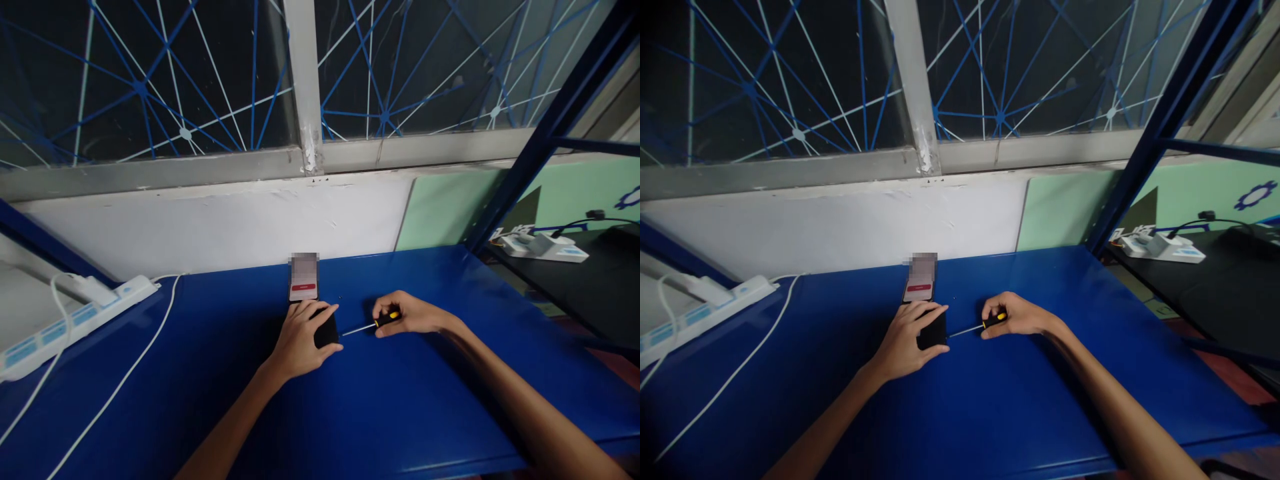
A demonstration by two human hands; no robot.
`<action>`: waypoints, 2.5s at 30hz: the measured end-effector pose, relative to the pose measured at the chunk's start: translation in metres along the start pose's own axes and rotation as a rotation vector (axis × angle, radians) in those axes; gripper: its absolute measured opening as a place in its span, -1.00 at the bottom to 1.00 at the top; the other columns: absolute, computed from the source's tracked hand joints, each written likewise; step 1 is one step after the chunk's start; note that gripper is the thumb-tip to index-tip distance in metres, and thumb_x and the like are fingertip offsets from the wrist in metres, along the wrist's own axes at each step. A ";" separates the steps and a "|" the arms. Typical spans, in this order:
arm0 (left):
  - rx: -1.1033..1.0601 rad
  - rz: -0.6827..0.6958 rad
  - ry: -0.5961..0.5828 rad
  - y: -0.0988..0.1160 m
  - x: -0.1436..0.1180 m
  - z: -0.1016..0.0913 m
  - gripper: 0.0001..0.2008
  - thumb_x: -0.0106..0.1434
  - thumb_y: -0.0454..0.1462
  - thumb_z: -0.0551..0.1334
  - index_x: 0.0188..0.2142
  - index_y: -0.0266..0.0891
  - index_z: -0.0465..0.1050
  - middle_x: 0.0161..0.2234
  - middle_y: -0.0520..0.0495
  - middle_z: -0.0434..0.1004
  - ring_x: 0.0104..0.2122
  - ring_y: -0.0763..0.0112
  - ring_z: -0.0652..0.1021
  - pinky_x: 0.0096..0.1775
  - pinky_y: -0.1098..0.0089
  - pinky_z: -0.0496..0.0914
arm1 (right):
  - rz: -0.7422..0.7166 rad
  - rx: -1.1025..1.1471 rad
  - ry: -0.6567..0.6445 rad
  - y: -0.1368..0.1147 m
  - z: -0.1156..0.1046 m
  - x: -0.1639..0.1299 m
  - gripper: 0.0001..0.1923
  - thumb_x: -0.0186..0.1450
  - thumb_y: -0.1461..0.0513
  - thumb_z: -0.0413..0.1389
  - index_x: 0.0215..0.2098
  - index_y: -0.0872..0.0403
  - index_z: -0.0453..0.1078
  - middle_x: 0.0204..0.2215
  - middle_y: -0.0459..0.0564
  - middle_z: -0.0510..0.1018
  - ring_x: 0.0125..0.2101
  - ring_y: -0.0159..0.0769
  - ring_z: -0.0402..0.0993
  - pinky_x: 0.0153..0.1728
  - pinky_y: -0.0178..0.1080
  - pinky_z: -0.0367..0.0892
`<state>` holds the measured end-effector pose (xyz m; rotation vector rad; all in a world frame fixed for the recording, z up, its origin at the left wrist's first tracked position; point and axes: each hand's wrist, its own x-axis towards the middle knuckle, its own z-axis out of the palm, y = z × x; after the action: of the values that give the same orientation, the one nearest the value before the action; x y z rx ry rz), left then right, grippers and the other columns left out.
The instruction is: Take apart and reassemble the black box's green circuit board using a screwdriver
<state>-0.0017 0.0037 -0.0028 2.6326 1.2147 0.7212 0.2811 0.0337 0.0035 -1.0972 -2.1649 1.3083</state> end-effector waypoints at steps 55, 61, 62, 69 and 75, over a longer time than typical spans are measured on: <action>0.137 0.032 -0.033 -0.007 -0.001 -0.005 -0.37 0.15 -0.18 0.36 0.19 -0.13 0.24 0.07 -0.18 0.42 0.06 0.02 0.39 0.04 -0.03 0.31 | 0.048 0.171 0.081 0.013 0.012 0.007 -0.55 -0.02 0.11 0.40 -0.28 0.11 0.37 -0.52 -0.21 0.37 -0.63 -0.53 0.23 -0.63 -0.42 0.16; 0.136 0.038 -0.028 -0.007 -0.002 -0.005 -0.37 0.15 -0.18 0.36 0.19 -0.13 0.25 0.07 -0.17 0.42 0.06 0.03 0.39 0.05 -0.03 0.31 | 0.099 0.237 0.031 0.010 0.010 0.007 -0.61 0.07 0.02 0.33 -0.42 0.14 0.35 -0.58 -0.15 0.43 -0.70 -0.53 0.22 -0.71 -0.42 0.16; 0.135 0.038 -0.029 -0.007 -0.002 -0.005 -0.37 0.15 -0.19 0.36 0.19 -0.13 0.25 0.07 -0.17 0.42 0.06 0.03 0.39 0.05 -0.03 0.31 | 0.078 0.210 0.037 0.009 0.009 0.007 -0.62 0.11 0.00 0.30 -0.42 0.15 0.39 -0.58 -0.15 0.42 -0.69 -0.53 0.22 -0.69 -0.42 0.16; 0.127 0.046 -0.024 -0.007 -0.001 -0.005 -0.37 0.17 -0.18 0.34 0.21 -0.10 0.22 0.08 -0.16 0.42 0.07 0.02 0.39 0.06 -0.06 0.29 | -0.054 0.036 0.074 0.004 0.007 0.007 -0.68 0.20 0.02 0.23 -0.36 0.14 0.48 -0.49 -0.11 0.45 -0.49 -0.42 0.29 -0.46 -0.35 0.19; 0.132 0.035 -0.032 -0.006 -0.001 -0.006 -0.37 0.16 -0.19 0.35 0.20 -0.11 0.23 0.08 -0.16 0.41 0.07 0.02 0.38 0.07 -0.06 0.29 | 0.059 0.136 0.052 0.010 0.009 0.007 -0.65 0.06 0.06 0.34 -0.36 0.13 0.40 -0.54 -0.16 0.40 -0.61 -0.49 0.24 -0.60 -0.40 0.15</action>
<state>-0.0089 0.0065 0.0000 2.7663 1.2512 0.6226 0.2750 0.0363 -0.0097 -1.1358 -1.9886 1.4147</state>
